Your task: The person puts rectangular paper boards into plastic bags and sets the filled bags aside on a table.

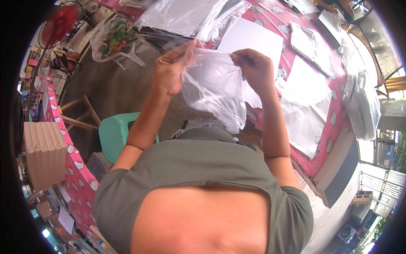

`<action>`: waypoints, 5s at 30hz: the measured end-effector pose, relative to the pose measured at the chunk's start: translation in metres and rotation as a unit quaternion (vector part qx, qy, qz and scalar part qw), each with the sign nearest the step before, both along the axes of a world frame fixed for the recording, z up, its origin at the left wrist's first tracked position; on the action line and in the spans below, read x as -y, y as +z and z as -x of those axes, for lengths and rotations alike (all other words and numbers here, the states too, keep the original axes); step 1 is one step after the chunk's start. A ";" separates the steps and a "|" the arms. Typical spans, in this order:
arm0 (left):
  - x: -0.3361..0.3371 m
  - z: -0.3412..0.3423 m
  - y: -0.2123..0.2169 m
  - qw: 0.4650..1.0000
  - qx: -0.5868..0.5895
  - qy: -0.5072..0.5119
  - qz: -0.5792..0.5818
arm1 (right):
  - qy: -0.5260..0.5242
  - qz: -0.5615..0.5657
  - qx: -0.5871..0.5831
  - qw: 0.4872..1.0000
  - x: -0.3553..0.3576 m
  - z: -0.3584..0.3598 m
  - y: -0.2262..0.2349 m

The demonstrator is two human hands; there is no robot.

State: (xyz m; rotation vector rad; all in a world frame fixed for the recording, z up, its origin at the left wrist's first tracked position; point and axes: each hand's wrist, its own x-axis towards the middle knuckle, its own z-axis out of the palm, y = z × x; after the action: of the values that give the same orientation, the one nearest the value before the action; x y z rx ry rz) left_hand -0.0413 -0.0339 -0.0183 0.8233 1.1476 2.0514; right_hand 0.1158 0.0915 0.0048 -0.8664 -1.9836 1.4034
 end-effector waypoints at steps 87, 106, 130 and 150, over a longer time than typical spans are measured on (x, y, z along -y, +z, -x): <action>-0.051 0.049 0.034 0.878 0.216 -0.399 -0.153 | -0.058 0.142 -0.350 0.924 -0.082 -0.136 0.031; -0.192 0.062 -0.033 0.956 -0.239 0.171 -0.018 | -0.138 0.008 -0.368 0.919 -0.175 -0.056 -0.006; -0.061 0.015 -0.045 0.945 -0.226 -0.212 0.107 | -0.064 0.283 -0.156 0.944 -0.078 -0.140 -0.059; 0.073 -0.036 -0.059 0.863 -0.351 -0.002 0.362 | -0.115 -0.287 0.135 0.941 0.085 -0.175 -0.075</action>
State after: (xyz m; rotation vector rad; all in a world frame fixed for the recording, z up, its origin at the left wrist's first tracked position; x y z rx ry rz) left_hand -0.0052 -0.1073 -0.0774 1.1768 2.1145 1.1096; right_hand 0.2905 0.0066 -0.0704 -1.0017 -2.2292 0.5399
